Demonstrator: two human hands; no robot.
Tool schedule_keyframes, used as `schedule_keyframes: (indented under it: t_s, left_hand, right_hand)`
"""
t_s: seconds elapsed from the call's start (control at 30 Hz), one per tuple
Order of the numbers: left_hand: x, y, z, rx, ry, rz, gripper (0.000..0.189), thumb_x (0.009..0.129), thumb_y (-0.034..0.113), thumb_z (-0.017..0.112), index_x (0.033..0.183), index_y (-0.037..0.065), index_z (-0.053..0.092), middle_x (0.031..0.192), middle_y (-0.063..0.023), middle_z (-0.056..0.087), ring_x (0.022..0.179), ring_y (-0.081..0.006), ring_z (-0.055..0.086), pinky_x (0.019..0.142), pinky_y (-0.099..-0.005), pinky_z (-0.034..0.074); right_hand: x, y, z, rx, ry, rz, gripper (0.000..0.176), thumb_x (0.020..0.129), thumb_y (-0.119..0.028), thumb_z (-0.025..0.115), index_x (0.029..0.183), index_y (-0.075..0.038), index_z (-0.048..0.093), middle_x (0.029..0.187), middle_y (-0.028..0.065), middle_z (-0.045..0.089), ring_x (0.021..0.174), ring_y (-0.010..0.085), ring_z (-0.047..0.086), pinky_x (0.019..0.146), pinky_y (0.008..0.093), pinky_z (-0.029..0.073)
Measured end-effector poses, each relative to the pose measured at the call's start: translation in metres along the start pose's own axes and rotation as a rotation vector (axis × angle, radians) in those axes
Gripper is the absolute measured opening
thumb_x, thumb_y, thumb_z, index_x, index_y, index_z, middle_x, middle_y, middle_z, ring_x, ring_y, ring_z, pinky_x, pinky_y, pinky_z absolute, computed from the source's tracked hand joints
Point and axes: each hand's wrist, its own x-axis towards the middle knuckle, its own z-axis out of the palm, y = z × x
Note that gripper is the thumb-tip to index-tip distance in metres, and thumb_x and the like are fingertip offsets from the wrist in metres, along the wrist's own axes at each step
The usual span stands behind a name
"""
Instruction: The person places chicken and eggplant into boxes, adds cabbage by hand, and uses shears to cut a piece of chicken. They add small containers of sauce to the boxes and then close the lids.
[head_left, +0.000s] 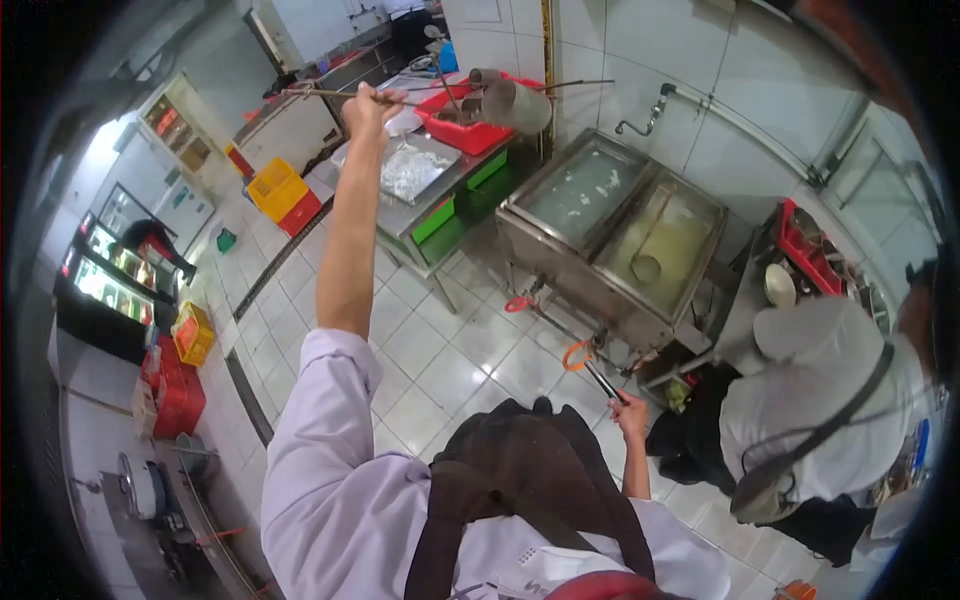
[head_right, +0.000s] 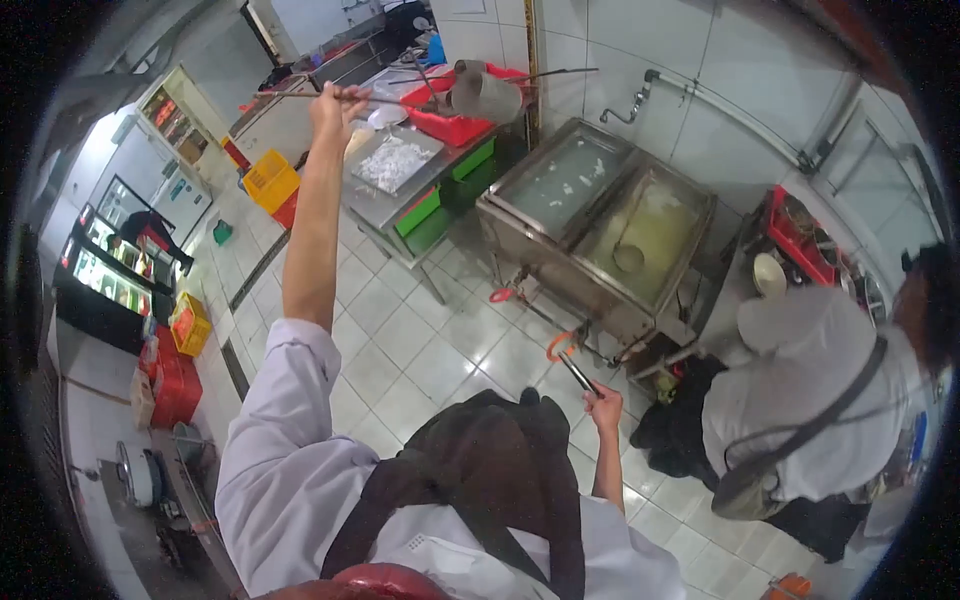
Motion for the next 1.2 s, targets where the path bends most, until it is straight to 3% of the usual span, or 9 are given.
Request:
schedule_keyframes:
  t_s: [0.2,0.3,0.6,0.63,0.7,0.77,0.87,1.0,1.2]
  left_hand:
    - [0.217,-0.104,0.068,-0.088,0.242,0.109,0.036,0.096,0.024,0.039,0.081,-0.006,0.052,0.077,-0.0217,0.063,0.07,-0.034,0.066,0.066,-0.0441,0.053]
    - [0.265,-0.171,0.071,0.703,0.341,0.633,0.051,0.091,0.028,0.04,0.061,-0.007,0.061,0.074,-0.0265,0.064,0.073,-0.0445,0.06,0.073,-0.0494,0.045]
    - [0.293,-0.279,0.062,0.872,0.077,0.46,0.032,0.089,0.022,0.056,0.1,-0.008,0.055,0.092,-0.0291,0.062,0.091,-0.044,0.059,0.078,-0.0479,0.045]
    - [0.303,-0.287,0.053,0.755,-0.004,0.46,0.04,0.087,0.025,0.058,0.107,-0.009,0.051,0.107,-0.032,0.057,0.102,-0.0447,0.054,0.085,-0.0473,0.041]
    - [0.303,-0.31,0.036,0.683,-0.032,0.447,0.07,0.088,0.027,0.059,0.134,-0.014,0.027,0.142,-0.0363,0.023,0.136,-0.0409,0.022,0.113,-0.0419,0.016]
    - [0.252,-0.278,0.039,0.912,-0.158,0.553,0.083,0.089,0.033,0.058,0.143,-0.009,0.011,0.149,-0.0299,0.012,0.141,-0.0382,0.01,0.116,-0.0414,0.006]
    - [0.156,-0.235,0.055,1.056,-0.368,0.916,0.06,0.09,0.026,0.057,0.139,-0.001,0.035,0.147,-0.0209,0.028,0.138,-0.0337,0.025,0.112,-0.0416,0.022]
    - [-0.014,-0.217,0.106,-0.256,-0.895,0.297,0.027,0.088,0.007,0.056,0.111,-0.005,0.046,0.114,-0.0203,0.052,0.105,-0.033,0.055,0.089,-0.0419,0.048]
    - [-0.217,-0.248,0.044,-0.205,-1.846,-0.128,0.01,0.088,-0.003,0.044,0.079,-0.001,0.05,0.074,-0.0087,0.052,0.067,-0.0184,0.051,0.063,-0.0311,0.045]
  right_hand:
    - [0.079,-0.096,0.048,0.058,-0.02,-0.006,0.039,0.077,-0.002,0.067,0.115,-0.003,0.064,0.068,0.004,0.064,0.048,0.0083,0.054,0.043,0.0236,0.043]
    - [0.112,-0.093,0.071,0.122,0.146,0.034,0.038,0.077,-0.002,0.066,0.115,0.0,0.063,0.069,0.0045,0.064,0.049,0.0079,0.054,0.044,0.0231,0.043]
    - [0.099,-0.066,0.166,0.074,0.356,0.292,0.039,0.077,-0.005,0.066,0.116,-0.001,0.064,0.071,0.0081,0.065,0.047,0.0102,0.053,0.043,0.0237,0.042]
    - [0.114,-0.07,0.18,0.432,0.32,0.332,0.038,0.077,-0.003,0.066,0.115,-0.001,0.064,0.068,0.0064,0.063,0.047,0.01,0.053,0.044,0.0241,0.042]
    - [0.148,-0.042,0.203,0.064,0.31,0.207,0.034,0.078,-0.003,0.065,0.112,0.001,0.065,0.067,0.007,0.064,0.047,0.0096,0.054,0.043,0.0253,0.043]
    - [0.15,-0.084,0.216,0.177,0.451,0.278,0.033,0.076,-0.008,0.067,0.108,0.0,0.067,0.066,0.0089,0.066,0.048,0.0127,0.058,0.047,0.0275,0.046]
    - [0.109,-0.112,0.238,-0.124,0.594,0.177,0.032,0.075,-0.019,0.069,0.105,-0.005,0.069,0.061,0.0122,0.061,0.048,0.0163,0.058,0.053,0.032,0.048]
    - [0.0,-0.121,0.276,0.003,0.87,0.417,0.038,0.079,-0.019,0.068,0.114,-0.007,0.065,0.062,0.0103,0.062,0.051,0.0141,0.059,0.052,0.0323,0.049]
    - [-0.184,-0.069,0.37,0.276,1.534,0.679,0.031,0.077,-0.018,0.067,0.105,-0.006,0.07,0.073,0.0095,0.07,0.052,0.0135,0.06,0.056,0.0295,0.049]
